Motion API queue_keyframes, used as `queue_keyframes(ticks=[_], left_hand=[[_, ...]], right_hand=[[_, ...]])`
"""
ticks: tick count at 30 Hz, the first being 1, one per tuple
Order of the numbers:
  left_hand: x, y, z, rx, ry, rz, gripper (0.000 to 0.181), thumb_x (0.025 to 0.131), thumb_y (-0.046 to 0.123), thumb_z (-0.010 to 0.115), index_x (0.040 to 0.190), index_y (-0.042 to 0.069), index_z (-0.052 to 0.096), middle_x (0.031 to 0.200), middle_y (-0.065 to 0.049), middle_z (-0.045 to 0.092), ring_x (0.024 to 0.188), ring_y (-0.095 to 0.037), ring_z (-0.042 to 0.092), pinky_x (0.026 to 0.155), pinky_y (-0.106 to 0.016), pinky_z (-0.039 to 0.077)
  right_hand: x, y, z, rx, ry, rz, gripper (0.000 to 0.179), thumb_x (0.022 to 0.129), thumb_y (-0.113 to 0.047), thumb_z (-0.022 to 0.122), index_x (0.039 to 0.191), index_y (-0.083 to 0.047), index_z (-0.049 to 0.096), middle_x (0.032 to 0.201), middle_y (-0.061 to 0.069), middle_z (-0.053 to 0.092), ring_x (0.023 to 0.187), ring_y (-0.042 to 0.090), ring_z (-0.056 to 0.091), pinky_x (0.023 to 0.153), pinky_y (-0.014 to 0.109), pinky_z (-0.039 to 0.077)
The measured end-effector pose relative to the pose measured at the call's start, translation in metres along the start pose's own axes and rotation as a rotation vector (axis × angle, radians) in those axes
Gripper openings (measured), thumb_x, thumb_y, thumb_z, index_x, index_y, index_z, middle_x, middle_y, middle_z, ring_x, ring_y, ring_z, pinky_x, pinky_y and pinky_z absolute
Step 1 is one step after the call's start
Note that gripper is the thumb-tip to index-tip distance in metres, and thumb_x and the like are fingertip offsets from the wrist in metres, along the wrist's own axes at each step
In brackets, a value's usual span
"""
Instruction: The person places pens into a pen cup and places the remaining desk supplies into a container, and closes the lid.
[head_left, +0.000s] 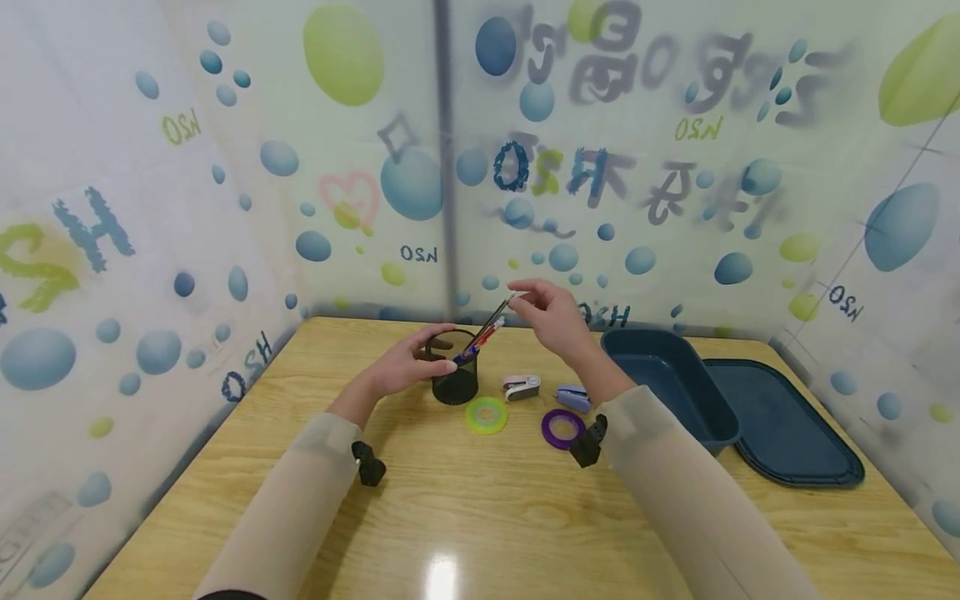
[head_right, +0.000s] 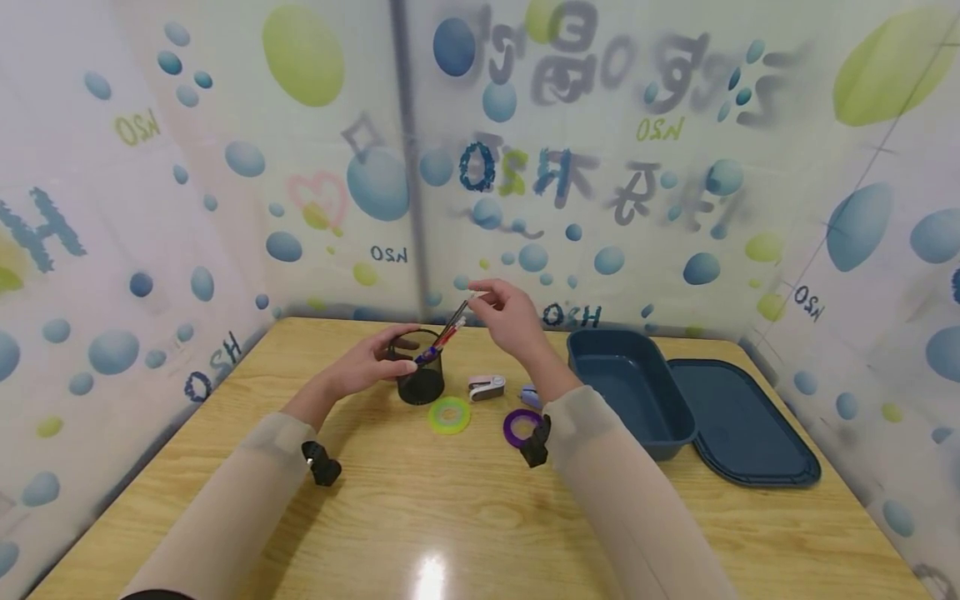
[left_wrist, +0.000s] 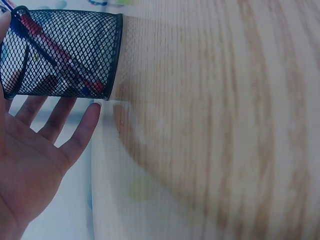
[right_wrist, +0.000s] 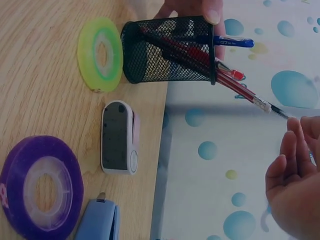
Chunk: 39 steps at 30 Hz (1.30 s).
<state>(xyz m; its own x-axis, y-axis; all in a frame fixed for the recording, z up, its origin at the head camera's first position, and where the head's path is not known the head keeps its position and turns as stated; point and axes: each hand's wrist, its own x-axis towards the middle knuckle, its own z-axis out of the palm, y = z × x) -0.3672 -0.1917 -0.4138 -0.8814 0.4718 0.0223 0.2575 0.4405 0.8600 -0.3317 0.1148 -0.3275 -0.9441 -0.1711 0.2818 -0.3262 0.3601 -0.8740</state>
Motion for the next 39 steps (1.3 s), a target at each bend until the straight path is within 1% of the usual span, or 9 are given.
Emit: queue_keyframes(ticks=[4, 8, 15, 21, 25, 28, 33, 36, 39], left_hand=[[0.0, 0.001, 0.001, -0.002, -0.004, 0.001, 0.076, 0.103, 0.04, 0.078, 0.169, 0.035, 0.04, 0.166, -0.018, 0.045, 0.13, -0.037, 0.067, 0.109, -0.054, 0.059], [-0.001, 0.002, 0.001, 0.002, 0.0, 0.004, 0.077, 0.104, 0.039, 0.078, 0.17, 0.034, 0.04, 0.165, -0.018, 0.046, 0.129, -0.037, 0.067, 0.108, -0.053, 0.059], [0.002, 0.002, 0.002, 0.064, 0.025, 0.008, 0.076, 0.103, 0.045, 0.077, 0.169, 0.038, 0.04, 0.162, -0.016, 0.051, 0.131, -0.04, 0.065, 0.105, -0.049, 0.055], [0.0, -0.001, 0.0, 0.108, 0.052, 0.002, 0.084, 0.1, 0.052, 0.078, 0.172, 0.039, 0.036, 0.173, -0.015, 0.041, 0.142, -0.045, 0.058, 0.115, -0.061, 0.048], [-0.001, -0.006, 0.0, 0.096, 0.038, 0.006, 0.09, 0.103, 0.05, 0.076, 0.175, 0.039, 0.025, 0.172, -0.017, 0.046, 0.147, -0.046, 0.055, 0.121, -0.065, 0.044], [-0.005, -0.01, -0.002, 0.08, 0.038, 0.004, 0.093, 0.104, 0.045, 0.076, 0.177, 0.033, 0.02, 0.164, -0.021, 0.055, 0.146, -0.047, 0.057, 0.121, -0.064, 0.045], [-0.021, -0.015, -0.005, 0.062, 0.078, -0.016, 0.095, 0.103, 0.042, 0.078, 0.177, 0.022, 0.021, 0.166, -0.025, 0.049, 0.151, -0.048, 0.052, 0.119, -0.064, 0.048], [-0.034, -0.014, -0.007, 0.031, 0.107, -0.026, 0.091, 0.104, 0.04, 0.078, 0.175, 0.018, 0.026, 0.166, -0.025, 0.048, 0.15, -0.048, 0.054, 0.116, -0.063, 0.051], [-0.045, -0.012, -0.008, 0.015, 0.127, -0.016, 0.081, 0.105, 0.036, 0.077, 0.17, 0.013, 0.036, 0.162, -0.025, 0.052, 0.144, -0.046, 0.059, 0.114, -0.059, 0.054]], right_hand=[[-0.004, 0.003, -0.006, 0.001, -0.017, 0.023, 0.039, 0.113, -0.027, 0.064, 0.15, -0.016, 0.066, 0.129, 0.014, 0.074, 0.111, 0.029, 0.066, 0.087, 0.037, 0.051], [-0.011, 0.005, -0.015, -0.013, -0.021, 0.036, 0.04, 0.113, -0.03, 0.064, 0.151, -0.018, 0.066, 0.133, 0.015, 0.072, 0.12, 0.035, 0.067, 0.093, 0.041, 0.052], [-0.032, 0.015, -0.045, -0.103, -0.006, 0.015, 0.041, 0.113, -0.034, 0.064, 0.151, -0.017, 0.066, 0.126, 0.014, 0.072, 0.106, 0.028, 0.065, 0.085, 0.038, 0.053], [-0.054, 0.017, -0.072, -0.124, -0.028, 0.001, 0.04, 0.113, -0.032, 0.064, 0.15, -0.015, 0.065, 0.12, 0.013, 0.069, 0.099, 0.026, 0.063, 0.082, 0.037, 0.054], [-0.071, 0.016, -0.087, -0.174, -0.036, 0.008, 0.041, 0.114, -0.031, 0.062, 0.151, -0.015, 0.063, 0.122, 0.013, 0.068, 0.1, 0.028, 0.063, 0.084, 0.038, 0.056], [-0.082, 0.016, -0.096, -0.21, -0.041, 0.014, 0.041, 0.115, -0.032, 0.061, 0.152, -0.015, 0.063, 0.125, 0.013, 0.07, 0.102, 0.033, 0.064, 0.081, 0.037, 0.056], [-0.1, 0.02, -0.113, -0.249, -0.048, 0.027, 0.042, 0.115, -0.036, 0.06, 0.151, -0.016, 0.063, 0.125, 0.019, 0.07, 0.107, 0.04, 0.064, 0.08, 0.034, 0.055], [-0.112, 0.023, -0.124, -0.262, -0.043, 0.043, 0.042, 0.115, -0.039, 0.06, 0.151, -0.016, 0.064, 0.127, 0.02, 0.07, 0.107, 0.039, 0.065, 0.08, 0.035, 0.056], [-0.123, 0.028, -0.134, -0.284, -0.033, 0.054, 0.043, 0.114, -0.04, 0.061, 0.15, -0.016, 0.064, 0.13, 0.019, 0.071, 0.106, 0.03, 0.067, 0.081, 0.035, 0.057]])
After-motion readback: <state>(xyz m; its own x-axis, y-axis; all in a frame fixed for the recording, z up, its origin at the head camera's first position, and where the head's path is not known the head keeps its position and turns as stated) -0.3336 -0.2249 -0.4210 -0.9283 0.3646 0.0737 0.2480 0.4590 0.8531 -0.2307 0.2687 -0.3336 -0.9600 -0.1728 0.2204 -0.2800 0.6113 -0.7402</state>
